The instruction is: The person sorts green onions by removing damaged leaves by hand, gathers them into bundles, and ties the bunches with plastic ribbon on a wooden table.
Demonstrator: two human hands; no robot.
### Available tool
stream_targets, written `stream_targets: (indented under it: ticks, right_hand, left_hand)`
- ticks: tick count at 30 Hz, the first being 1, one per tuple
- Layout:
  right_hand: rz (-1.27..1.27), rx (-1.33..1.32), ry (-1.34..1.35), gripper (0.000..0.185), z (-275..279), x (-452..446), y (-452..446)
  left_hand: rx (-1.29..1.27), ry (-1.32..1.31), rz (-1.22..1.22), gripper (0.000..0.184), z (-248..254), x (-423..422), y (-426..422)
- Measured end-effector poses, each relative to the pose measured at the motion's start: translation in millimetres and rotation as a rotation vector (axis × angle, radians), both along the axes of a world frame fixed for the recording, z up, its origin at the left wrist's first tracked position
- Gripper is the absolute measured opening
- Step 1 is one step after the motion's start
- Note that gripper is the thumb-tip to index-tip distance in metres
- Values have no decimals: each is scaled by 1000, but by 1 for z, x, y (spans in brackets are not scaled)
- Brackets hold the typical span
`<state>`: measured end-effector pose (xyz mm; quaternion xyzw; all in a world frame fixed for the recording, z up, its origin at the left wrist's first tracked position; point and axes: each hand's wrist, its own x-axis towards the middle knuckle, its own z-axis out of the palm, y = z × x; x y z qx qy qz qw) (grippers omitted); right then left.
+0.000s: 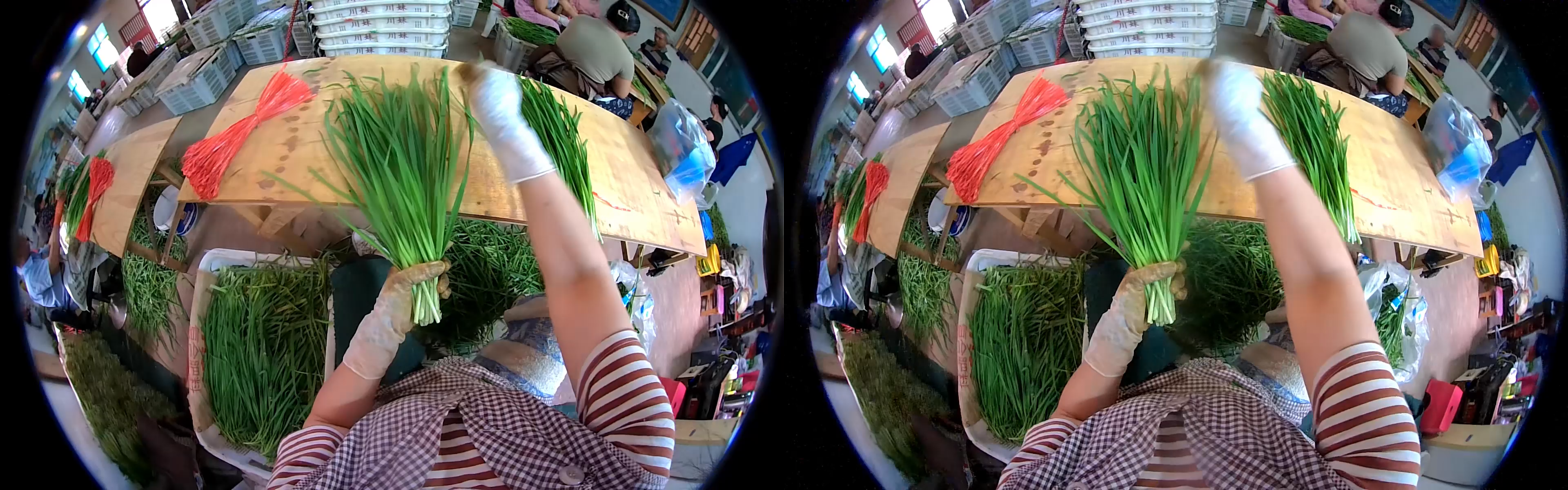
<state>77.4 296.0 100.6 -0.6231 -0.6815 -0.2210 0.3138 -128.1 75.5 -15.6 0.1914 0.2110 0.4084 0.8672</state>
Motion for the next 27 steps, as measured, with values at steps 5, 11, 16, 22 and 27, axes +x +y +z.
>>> stream_targets:
  ticks: [5,11,16,22,27]
  right_hand:
    - [259,403,487,17,113,12,-130]
    - [-294,-710,229,45,16,19,-267]
    - [317,-838,1370,84,-67,-20,-263]
    - [230,-959,1313,64,-82,-32,-243]
    - [289,-930,1197,65,-78,-20,-244]
  left_hand:
    - [41,150,0,53,16,-3,12]
    - [0,47,21,58,16,3,21]
    - [42,181,160,45,11,8,21]
    - [0,227,128,44,18,-11,21]
    - [6,-4,14,61,17,-16,23]
